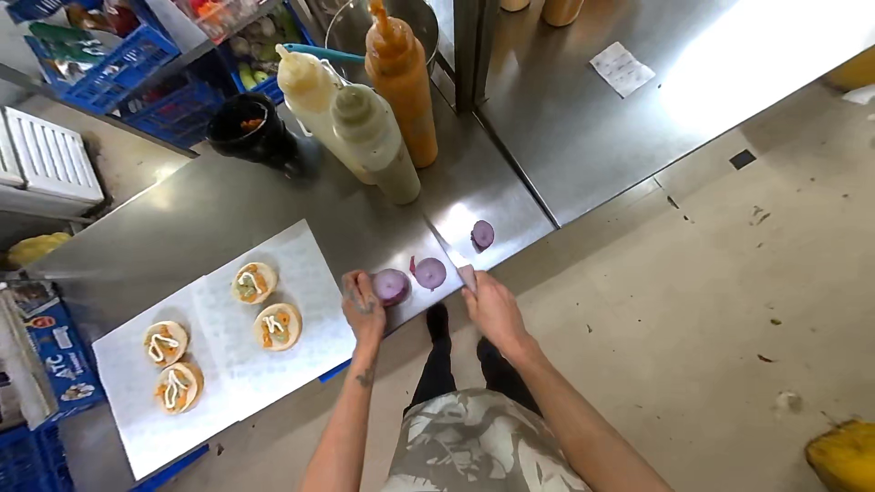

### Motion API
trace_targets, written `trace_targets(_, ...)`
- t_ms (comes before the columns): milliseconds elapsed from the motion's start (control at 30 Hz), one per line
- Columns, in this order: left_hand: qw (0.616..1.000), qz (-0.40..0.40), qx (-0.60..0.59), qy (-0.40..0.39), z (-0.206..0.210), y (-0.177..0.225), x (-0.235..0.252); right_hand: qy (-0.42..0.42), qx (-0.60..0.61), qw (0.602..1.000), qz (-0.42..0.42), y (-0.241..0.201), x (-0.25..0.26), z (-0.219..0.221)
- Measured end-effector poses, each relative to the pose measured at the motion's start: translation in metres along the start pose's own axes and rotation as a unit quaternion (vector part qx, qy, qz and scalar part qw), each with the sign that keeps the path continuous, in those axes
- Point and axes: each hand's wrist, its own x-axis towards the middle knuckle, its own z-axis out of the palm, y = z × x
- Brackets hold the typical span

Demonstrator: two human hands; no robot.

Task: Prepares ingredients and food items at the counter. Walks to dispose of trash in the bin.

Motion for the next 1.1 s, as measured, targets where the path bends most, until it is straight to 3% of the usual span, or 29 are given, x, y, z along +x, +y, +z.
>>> trace_targets(133, 0.992, 0.060, 0.045, -0.105, -0.020, -0.009, 0.000, 0.065, -0.067, 0.995, -0.034, -0.012, 0.028, -0.007)
trace_targets(300, 0.980, 0.131, 0.099, -0.111, -0.010, -0.010, 0.000, 0.202, -0.100, 0.966, -0.129, -0.011, 0.003, 0.006)
trace_targets(367, 0.981, 0.136, 0.100, -0.100, -0.006, -0.008, 0.007, 0.182, -0.093, 0.965, -0.166, -0.023, 0.001, 0.018)
trace_targets(500, 0.981, 0.160, 0.086, -0.072, 0.002, 0.001, 0.027, 0.098, -0.103, 0.981, -0.129, -0.050, 0.019, 0.037)
trace_targets(600, 0.988, 0.127, 0.054, -0.067, -0.004, 0.012, 0.036, 0.109, -0.126, 0.979, -0.122, -0.052, 0.024, 0.046)
trace_targets(767, 0.989, 0.128, -0.022, -0.073, -0.013, -0.013, -0.010, 0.132, -0.155, 0.973, -0.111, -0.039, 0.020, 0.055)
trace_targets(900, 0.979, 0.157, -0.059, -0.119, 0.005, -0.030, -0.045, 0.103, -0.154, 0.979, -0.079, -0.060, 0.025, 0.051)
trace_targets(1000, 0.973, 0.096, -0.102, -0.185, 0.012, -0.030, -0.047, 0.069, -0.163, 0.983, -0.054, -0.066, 0.034, 0.047)
trace_targets(1100, 0.946, -0.027, -0.215, -0.242, 0.012, -0.021, -0.037, 0.100, -0.130, 0.983, -0.082, -0.057, 0.022, 0.053)
